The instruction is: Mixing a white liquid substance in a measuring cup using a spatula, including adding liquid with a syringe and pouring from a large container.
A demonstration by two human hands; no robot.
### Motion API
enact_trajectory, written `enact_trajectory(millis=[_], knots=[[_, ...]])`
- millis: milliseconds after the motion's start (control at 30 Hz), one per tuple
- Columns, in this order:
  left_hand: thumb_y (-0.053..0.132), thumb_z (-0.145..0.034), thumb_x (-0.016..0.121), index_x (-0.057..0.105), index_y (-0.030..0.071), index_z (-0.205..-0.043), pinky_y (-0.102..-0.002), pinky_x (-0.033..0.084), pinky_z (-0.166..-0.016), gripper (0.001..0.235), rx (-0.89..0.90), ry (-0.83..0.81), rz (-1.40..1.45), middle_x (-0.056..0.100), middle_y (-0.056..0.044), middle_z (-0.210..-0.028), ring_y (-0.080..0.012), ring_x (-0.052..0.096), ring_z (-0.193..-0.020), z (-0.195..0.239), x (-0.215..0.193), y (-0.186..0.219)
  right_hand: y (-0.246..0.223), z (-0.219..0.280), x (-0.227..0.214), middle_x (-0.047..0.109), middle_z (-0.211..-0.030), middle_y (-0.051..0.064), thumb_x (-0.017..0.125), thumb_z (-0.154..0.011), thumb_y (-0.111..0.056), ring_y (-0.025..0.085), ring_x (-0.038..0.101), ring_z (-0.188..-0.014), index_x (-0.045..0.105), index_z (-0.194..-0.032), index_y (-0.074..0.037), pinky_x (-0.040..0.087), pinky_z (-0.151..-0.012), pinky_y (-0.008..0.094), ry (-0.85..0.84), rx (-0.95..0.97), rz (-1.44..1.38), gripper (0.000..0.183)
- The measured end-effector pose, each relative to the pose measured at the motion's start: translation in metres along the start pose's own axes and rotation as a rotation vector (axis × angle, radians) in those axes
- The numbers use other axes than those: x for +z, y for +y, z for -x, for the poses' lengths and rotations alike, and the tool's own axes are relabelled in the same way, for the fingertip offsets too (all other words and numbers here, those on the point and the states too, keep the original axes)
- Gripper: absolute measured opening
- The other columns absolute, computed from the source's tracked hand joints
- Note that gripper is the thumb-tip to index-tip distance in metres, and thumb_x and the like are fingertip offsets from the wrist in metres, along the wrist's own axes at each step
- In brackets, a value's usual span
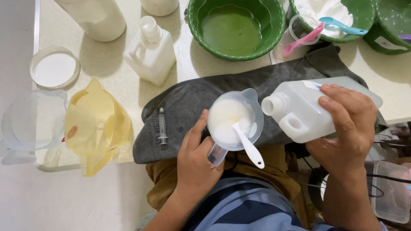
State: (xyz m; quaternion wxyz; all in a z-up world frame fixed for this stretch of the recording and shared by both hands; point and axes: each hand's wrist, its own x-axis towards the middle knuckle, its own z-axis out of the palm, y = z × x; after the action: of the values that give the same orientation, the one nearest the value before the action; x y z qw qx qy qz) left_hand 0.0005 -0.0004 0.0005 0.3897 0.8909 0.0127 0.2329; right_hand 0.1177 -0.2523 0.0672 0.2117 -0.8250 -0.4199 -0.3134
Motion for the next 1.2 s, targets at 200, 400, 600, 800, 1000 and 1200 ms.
enact_trajectory(millis=[200, 400, 600, 800, 1000, 1200], knots=[[0.003, -0.082, 0.073, 0.060, 0.003, -0.080, -0.045, 0.061, -0.083, 0.013, 0.005, 0.008, -0.006, 0.050, -0.019, -0.153, -0.0424, 0.065, -0.119, 0.0005, 0.0008, -0.0004, 0.0013, 0.0020, 0.0009, 0.067, -0.131, 0.033, 0.079, -0.101, 0.001, 0.053, 0.068, -0.120, 0.058, -0.128, 0.004, 0.044, -0.107, 0.062, 0.004, -0.035, 0.084, 0.034], [0.002, -0.082, 0.073, 0.062, 0.002, -0.082, -0.046, 0.061, -0.087, 0.011, 0.009, 0.005, 0.008, 0.051, -0.020, -0.152, -0.0429, 0.065, -0.121, -0.0003, -0.0004, 0.0001, -0.0014, 0.0001, 0.0007, 0.068, -0.130, 0.031, 0.075, -0.103, 0.002, 0.053, 0.069, -0.118, 0.061, -0.124, 0.002, 0.043, -0.108, 0.062, 0.014, -0.053, 0.110, 0.025], [0.002, -0.081, 0.073, 0.061, 0.002, -0.080, -0.046, 0.061, -0.086, 0.012, 0.011, -0.002, 0.007, 0.050, -0.020, -0.153, -0.0432, 0.064, -0.121, -0.0010, -0.0010, 0.0000, -0.0001, -0.0009, -0.0004, 0.070, -0.129, 0.030, 0.069, -0.102, 0.001, 0.053, 0.070, -0.117, 0.064, -0.121, 0.002, 0.042, -0.110, 0.062, 0.002, -0.066, 0.143, 0.020], [0.002, -0.081, 0.074, 0.060, 0.001, -0.079, -0.045, 0.060, -0.087, 0.014, 0.015, 0.004, 0.010, 0.050, -0.020, -0.152, -0.0419, 0.065, -0.119, -0.0010, -0.0003, -0.0009, -0.0009, -0.0023, 0.0007, 0.070, -0.129, 0.029, 0.066, -0.100, 0.003, 0.052, 0.069, -0.118, 0.064, -0.122, 0.001, 0.041, -0.111, 0.062, -0.015, -0.056, 0.122, 0.022], [0.003, -0.081, 0.075, 0.061, 0.002, -0.080, -0.046, 0.062, -0.084, 0.014, 0.010, 0.009, 0.017, 0.050, -0.020, -0.152, -0.0434, 0.065, -0.120, -0.0001, -0.0002, -0.0005, 0.0003, -0.0007, 0.0017, 0.070, -0.129, 0.029, 0.067, -0.099, 0.001, 0.053, 0.069, -0.119, 0.064, -0.122, 0.002, 0.039, -0.112, 0.062, -0.023, -0.058, 0.121, 0.024], [0.003, -0.082, 0.075, 0.062, 0.002, -0.081, -0.045, 0.062, -0.084, 0.013, 0.011, 0.005, 0.015, 0.050, -0.020, -0.152, -0.0438, 0.065, -0.120, -0.0004, -0.0009, -0.0005, -0.0007, -0.0008, 0.0027, 0.070, -0.130, 0.029, 0.064, -0.097, 0.003, 0.053, 0.069, -0.119, 0.065, -0.121, 0.002, 0.039, -0.112, 0.062, -0.025, -0.054, 0.135, 0.025]])
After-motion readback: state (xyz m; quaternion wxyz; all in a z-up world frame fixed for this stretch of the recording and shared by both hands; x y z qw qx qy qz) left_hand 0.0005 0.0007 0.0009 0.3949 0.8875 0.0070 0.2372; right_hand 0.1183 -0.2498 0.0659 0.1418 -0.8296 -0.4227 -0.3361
